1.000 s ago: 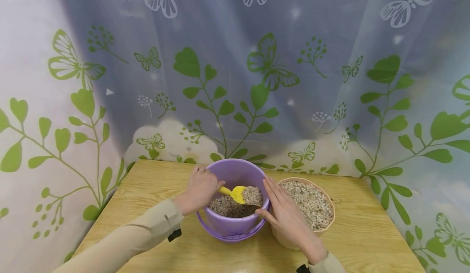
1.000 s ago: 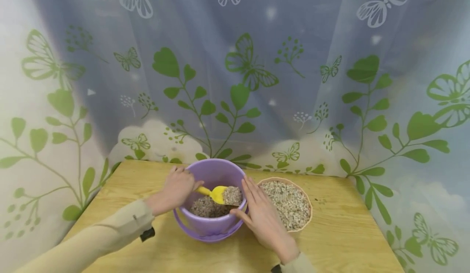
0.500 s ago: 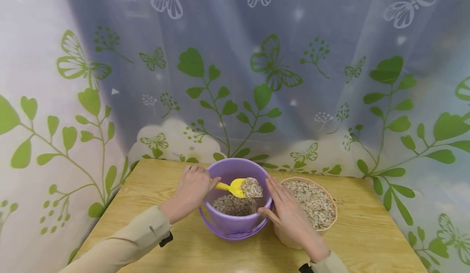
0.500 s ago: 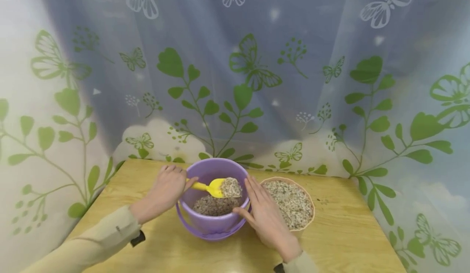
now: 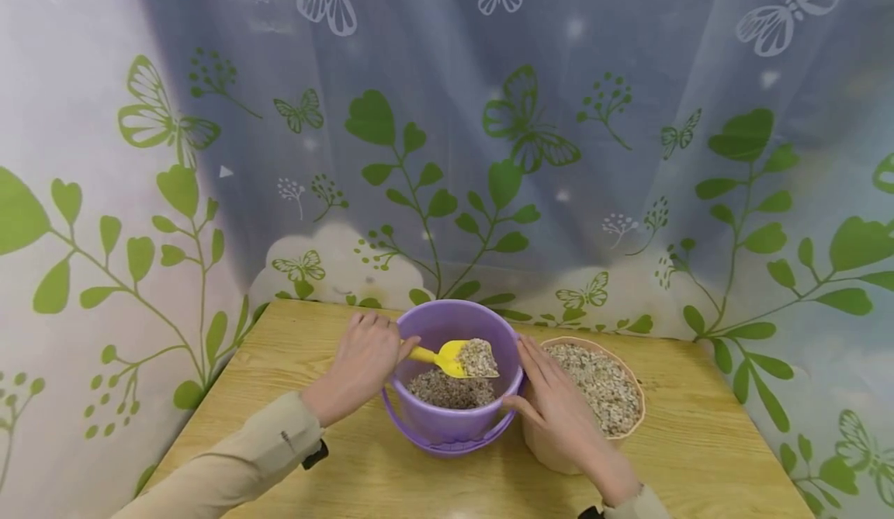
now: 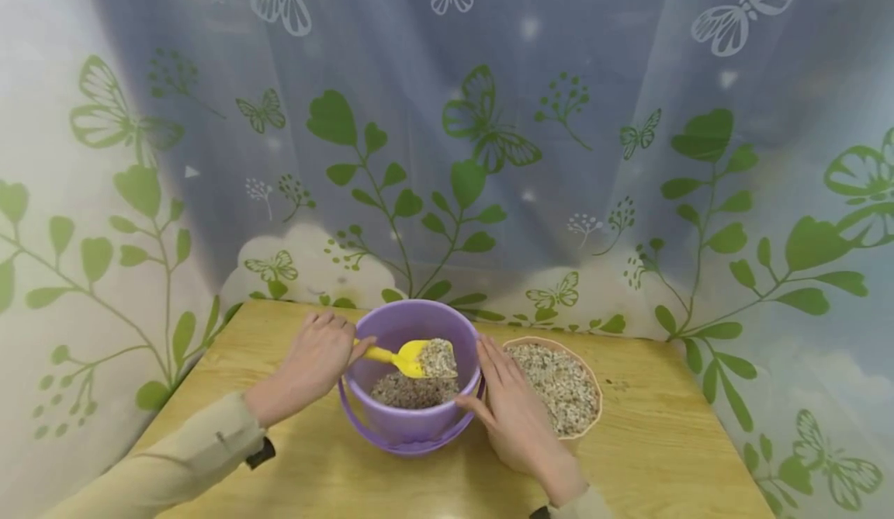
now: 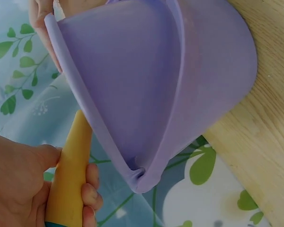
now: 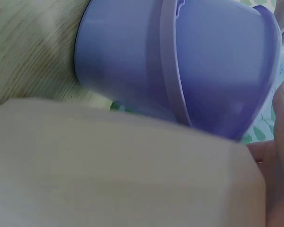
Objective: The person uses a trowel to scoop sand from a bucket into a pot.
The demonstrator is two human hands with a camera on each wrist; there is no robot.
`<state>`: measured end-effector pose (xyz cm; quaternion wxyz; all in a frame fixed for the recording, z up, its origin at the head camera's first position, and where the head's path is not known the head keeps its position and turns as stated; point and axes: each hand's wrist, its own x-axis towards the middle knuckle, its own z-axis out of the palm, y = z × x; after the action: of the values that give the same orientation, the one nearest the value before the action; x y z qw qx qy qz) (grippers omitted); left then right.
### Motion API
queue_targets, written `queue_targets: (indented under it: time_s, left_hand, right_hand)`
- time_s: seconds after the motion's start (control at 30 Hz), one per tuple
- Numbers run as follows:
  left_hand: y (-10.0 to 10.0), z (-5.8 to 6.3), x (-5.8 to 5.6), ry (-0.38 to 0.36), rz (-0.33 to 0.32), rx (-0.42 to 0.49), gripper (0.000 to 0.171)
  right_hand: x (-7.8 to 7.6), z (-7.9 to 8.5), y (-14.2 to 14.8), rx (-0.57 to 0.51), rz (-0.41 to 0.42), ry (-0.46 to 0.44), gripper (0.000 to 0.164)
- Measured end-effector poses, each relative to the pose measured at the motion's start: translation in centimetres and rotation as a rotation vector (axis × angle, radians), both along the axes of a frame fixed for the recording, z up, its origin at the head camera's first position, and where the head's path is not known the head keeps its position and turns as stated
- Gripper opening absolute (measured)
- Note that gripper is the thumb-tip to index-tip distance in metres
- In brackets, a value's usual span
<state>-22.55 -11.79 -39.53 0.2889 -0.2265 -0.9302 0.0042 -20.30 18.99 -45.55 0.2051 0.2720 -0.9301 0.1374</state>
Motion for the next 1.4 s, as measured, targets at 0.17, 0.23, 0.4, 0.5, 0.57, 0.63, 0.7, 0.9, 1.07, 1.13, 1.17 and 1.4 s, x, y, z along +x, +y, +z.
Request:
queue_targets:
  time_s: [0.17,0.23,0.4,0.5,0.57,0.63,0.7,0.9,1.07,1.13,1.17,1.4]
  left_hand:
    - [0.2,0.4,-0.1,0.001,-0.005,0.007,0.052]
    - [0.4,0.6,-0.2,0.009,-0.013,0.016,0.053]
    - [1.0,1.4,-0.3,0.026,-0.044,0.032,0.052]
    - [1.8,2.0,-0.4,-0.007,-0.058,0.032,0.051]
    - [2.5,2.4,-0.5,-0.046,-0.062,0.029,0.051]
    - [3.2,2.8,-0.6,-0.082,-0.061,0.020,0.051]
    - [3.9,3.2,-0.8,-0.105,-0.069,0.014,0.052]
    - [6.4,3.9,-1.7,-0.124,-0.115,-0.001,0.051]
    - [8.9,4.2,-2.5,-0.130,-0.127,-0.026,0.050]
    - [9.9,4.2,-2.9,-0.120,-0.129,-0.040,0.051]
    - [10.4,4.1,-3.1,-0.111,-0.129,-0.048,0.051]
    - [13.4,3.6,-4.2,-0.146,-0.101,-0.137,0.055]
  right_hand:
    - [0.4,0.2,2.8,-0.030,-0.059,0.036,0.081]
    - [0.5,0.3,4.3,-0.043,-0.091,0.040,0.080]
    - [0.9,0.4,8.1,-0.079,-0.171,-0.045,0.077]
    - [1.1,0.3,10.1,-0.070,-0.222,-0.113,0.076]
    - [1.1,0.1,11.1,-0.045,-0.248,-0.138,0.076]
    - [1.1,-0.1,11.8,-0.034,-0.267,-0.160,0.075]
    - [1.2,-0.4,12.3,-0.029,-0.276,-0.174,0.074]
    - [1.5,-0.8,12.7,-0.043,-0.282,-0.208,0.069]
    - [1.6,-1.1,12.8,-0.037,-0.288,-0.223,0.068]
    - [1.6,-1.1,12.8,-0.031,-0.288,-0.218,0.068]
    - [1.6,-1.1,12.8,-0.030,-0.286,-0.211,0.068]
    - [1.7,-0.8,12.9,0.011,-0.286,-0.200,0.069]
